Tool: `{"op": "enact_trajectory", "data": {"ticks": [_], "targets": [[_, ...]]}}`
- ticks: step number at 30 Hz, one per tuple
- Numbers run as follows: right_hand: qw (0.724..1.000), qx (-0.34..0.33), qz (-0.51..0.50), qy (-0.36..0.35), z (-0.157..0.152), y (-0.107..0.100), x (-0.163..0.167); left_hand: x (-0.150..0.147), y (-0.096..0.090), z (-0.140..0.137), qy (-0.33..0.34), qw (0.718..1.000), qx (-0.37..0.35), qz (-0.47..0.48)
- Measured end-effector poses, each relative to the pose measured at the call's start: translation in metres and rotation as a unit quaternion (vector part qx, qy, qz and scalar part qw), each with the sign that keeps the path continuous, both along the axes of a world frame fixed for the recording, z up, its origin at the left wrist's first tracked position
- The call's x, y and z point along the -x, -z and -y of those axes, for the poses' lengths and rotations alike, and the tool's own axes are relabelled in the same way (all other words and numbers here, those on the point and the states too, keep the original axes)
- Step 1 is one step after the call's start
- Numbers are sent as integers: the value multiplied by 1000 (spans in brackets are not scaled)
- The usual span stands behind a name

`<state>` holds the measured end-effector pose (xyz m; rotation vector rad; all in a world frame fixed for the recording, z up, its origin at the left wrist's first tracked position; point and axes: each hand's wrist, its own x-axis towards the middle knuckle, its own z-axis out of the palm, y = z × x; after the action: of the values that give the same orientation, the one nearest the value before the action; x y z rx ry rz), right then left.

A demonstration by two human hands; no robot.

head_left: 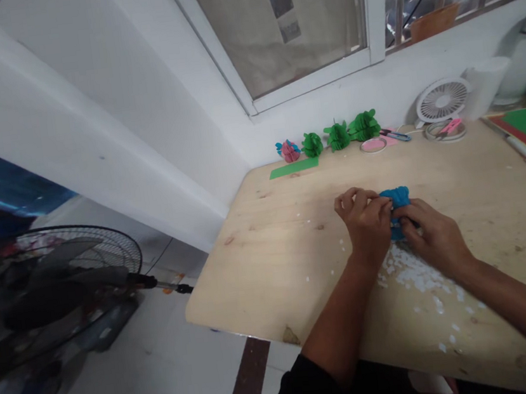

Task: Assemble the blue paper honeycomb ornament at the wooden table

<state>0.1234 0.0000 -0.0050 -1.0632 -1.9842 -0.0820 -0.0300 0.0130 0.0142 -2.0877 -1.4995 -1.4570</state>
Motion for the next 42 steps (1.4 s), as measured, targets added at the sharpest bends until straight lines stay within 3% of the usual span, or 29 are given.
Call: {"op": "enact_trajectory", "data": {"ticks": [11,20,26,34,42], "targets": [[1000,-1,7,7,1,3,1,-1,1,-1,10,1000,-15,-3],[985,103,-133,-25,-3,6,3,1,3,-6,52,988,41,138],[960,170,-223,-6,-13,8,-6,2,-1,-3,152,964,26,215],[908,245,-339,30,-17,-2,-12,-3,-7,8,238,962,13,134],[911,215,-350,21,-16,-5,-11,-15,7,7,135,989,36,40]]}}
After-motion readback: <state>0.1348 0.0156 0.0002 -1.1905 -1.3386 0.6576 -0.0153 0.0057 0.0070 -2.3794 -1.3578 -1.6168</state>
